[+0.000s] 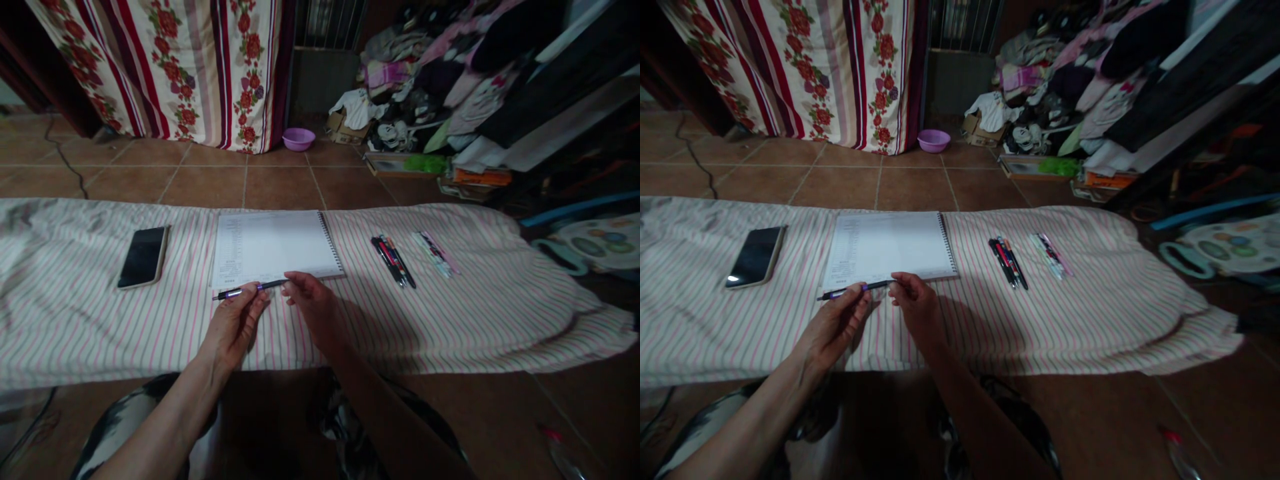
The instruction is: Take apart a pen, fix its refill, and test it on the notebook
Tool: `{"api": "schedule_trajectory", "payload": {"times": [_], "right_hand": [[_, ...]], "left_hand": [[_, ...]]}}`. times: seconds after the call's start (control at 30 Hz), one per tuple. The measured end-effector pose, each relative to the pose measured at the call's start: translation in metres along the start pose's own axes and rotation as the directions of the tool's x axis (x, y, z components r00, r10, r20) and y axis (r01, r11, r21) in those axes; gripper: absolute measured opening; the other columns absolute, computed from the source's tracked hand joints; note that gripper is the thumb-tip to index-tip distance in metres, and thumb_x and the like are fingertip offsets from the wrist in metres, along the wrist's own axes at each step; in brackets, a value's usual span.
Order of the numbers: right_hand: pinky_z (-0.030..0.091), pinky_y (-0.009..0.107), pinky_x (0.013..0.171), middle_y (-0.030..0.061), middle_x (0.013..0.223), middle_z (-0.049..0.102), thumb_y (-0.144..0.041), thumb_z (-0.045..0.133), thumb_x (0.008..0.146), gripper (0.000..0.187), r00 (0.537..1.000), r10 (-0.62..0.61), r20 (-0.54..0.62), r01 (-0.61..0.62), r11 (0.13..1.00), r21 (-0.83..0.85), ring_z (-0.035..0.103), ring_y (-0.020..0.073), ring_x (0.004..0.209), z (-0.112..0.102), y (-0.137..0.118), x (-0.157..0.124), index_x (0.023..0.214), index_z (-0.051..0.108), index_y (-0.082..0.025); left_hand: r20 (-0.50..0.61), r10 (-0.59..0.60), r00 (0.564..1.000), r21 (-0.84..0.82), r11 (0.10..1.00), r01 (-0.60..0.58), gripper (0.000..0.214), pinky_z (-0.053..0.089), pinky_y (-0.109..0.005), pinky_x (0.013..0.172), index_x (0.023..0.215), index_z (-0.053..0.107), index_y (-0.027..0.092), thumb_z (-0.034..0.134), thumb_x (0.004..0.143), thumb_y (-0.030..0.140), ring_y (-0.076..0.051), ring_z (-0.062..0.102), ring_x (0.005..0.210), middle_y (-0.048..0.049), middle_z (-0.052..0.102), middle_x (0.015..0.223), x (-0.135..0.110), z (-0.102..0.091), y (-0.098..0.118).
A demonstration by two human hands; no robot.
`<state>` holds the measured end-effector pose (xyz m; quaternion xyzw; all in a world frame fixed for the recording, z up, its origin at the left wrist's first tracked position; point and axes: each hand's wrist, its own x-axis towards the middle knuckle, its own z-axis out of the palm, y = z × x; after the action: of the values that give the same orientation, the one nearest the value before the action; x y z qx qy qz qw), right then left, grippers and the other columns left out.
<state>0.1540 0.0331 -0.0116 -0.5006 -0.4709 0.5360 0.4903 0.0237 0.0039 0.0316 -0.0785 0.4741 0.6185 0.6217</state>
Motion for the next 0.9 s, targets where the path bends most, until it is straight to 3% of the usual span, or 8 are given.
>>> {"api": "schedule_trajectory", "payload": {"times": [0.27, 0.7, 0.9], "right_hand": [[0.052, 0.025, 0.056, -0.0019, 0.062, 0.067, -0.033, 0.065, 0.071, 0.017, 0.999, 0.031, -0.033, -0.031, 0.999, -0.006, 0.062, 0.0124, 0.058, 0.0016, -0.0053, -0.0004, 0.081, 0.069, -0.020], [0.049, 0.023, 0.052, -0.0008, 0.059, 0.064, -0.044, 0.061, 0.076, 0.025, 1.000, 0.018, 0.014, -0.017, 0.996, -0.086, 0.060, 0.0125, 0.054, 0.0004, -0.0013, 0.0011, 0.071, 0.062, -0.020], [0.053, 0.026, 0.055, 0.0009, 0.065, 0.068, -0.047, 0.064, 0.074, 0.031, 0.999, 0.043, 0.006, -0.043, 0.999, -0.009, 0.065, 0.0145, 0.059, 0.0020, -0.0062, -0.0010, 0.085, 0.066, -0.018]], "left_hand": [[0.016, 0.031, 0.999, 0.033, 0.999, -0.032, 0.021, 0.058, -0.015, 0.056, 0.073, 0.064, 0.006, 0.049, 0.085, -0.004, -0.009, 0.064, 0.052, -0.0052, 0.066, 0.063, -0.0025, 0.0025, 0.0004], [0.069, 0.073, 0.995, 0.093, 0.993, -0.079, 0.023, 0.058, -0.016, 0.055, 0.069, 0.066, 0.004, 0.050, 0.084, -0.005, -0.010, 0.064, 0.051, -0.0060, 0.066, 0.061, 0.0007, -0.0009, 0.0001], [0.047, 0.058, 0.997, 0.054, 0.997, -0.061, 0.021, 0.057, -0.015, 0.055, 0.072, 0.066, 0.004, 0.050, 0.085, -0.004, -0.010, 0.065, 0.053, -0.0066, 0.067, 0.064, 0.0009, -0.0023, -0.0003]]}}
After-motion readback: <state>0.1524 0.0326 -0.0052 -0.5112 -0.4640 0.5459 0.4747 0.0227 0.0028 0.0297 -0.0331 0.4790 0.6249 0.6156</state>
